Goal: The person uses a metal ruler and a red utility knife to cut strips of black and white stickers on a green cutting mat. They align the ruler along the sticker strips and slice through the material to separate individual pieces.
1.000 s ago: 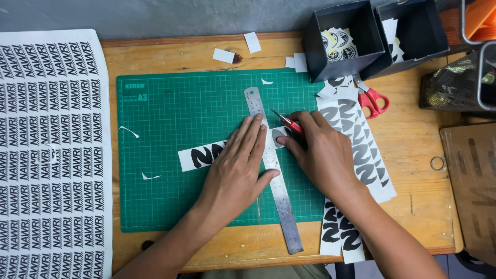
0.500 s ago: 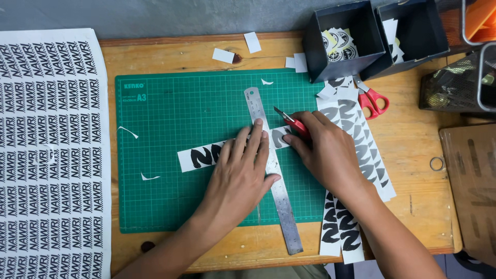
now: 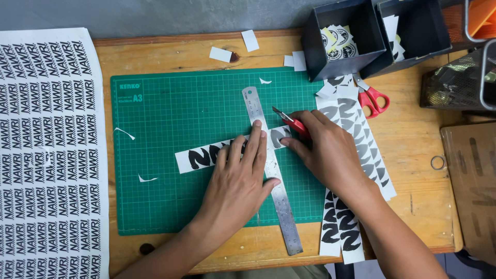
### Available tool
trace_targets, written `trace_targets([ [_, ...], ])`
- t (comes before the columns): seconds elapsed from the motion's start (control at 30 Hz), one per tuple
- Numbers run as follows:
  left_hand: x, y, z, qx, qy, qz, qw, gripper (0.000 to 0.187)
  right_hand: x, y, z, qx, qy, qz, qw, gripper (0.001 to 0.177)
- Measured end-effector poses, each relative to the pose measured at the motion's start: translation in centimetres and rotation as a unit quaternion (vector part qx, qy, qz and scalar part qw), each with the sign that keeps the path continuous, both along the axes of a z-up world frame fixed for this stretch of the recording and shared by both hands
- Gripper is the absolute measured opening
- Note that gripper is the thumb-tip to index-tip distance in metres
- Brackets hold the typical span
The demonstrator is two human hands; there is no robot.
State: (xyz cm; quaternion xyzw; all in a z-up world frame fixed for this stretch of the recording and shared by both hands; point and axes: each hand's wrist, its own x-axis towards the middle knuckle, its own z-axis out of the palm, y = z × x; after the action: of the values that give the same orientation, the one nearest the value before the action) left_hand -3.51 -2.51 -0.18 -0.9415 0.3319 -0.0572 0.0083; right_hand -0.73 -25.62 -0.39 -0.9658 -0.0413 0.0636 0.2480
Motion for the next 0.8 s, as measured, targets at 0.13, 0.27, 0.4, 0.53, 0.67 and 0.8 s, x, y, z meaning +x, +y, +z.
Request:
trace_targets([
  [0.13,-0.01,-0.04,-0.02,0.011,-0.003,0.003,1.0,0.106,-0.05,-0.05,-0.13,0.0,-0.001,0.0,1.0,0.045],
  [0.27,-0.02,-0.02,-0.14,0.009,0.005,0.004,1.0,0.105,-0.05,-0.06,-0.16,0.0,-0.003,0.002,1.0,0.045],
  [0.4,0.06,0.0,0.14,0.005,0.004,0.002,1.0,0.105,0.0,-0.02,-0.05,0.001,0.0,0.0,1.0,0.046],
  [0.53,0.13,0.08,-0.13,-0.004,0.011,0.001,1.0,0.103,0.05,0.0,0.07,0.001,0.014,-0.005,1.0,0.044],
  [0.67,0.44,0.2,0.08,-0.032,0.023,-0.003,0.999,0.096,0.13,-0.01,0.35,0.006,0.017,-0.005,1.0,0.043],
  [0.8,0.64,0.26,0.22,-0.077,0.047,-0.005,0.996,0.08,0.32,-0.19,0.76,0.033,0.016,0.001,0.999,0.031],
])
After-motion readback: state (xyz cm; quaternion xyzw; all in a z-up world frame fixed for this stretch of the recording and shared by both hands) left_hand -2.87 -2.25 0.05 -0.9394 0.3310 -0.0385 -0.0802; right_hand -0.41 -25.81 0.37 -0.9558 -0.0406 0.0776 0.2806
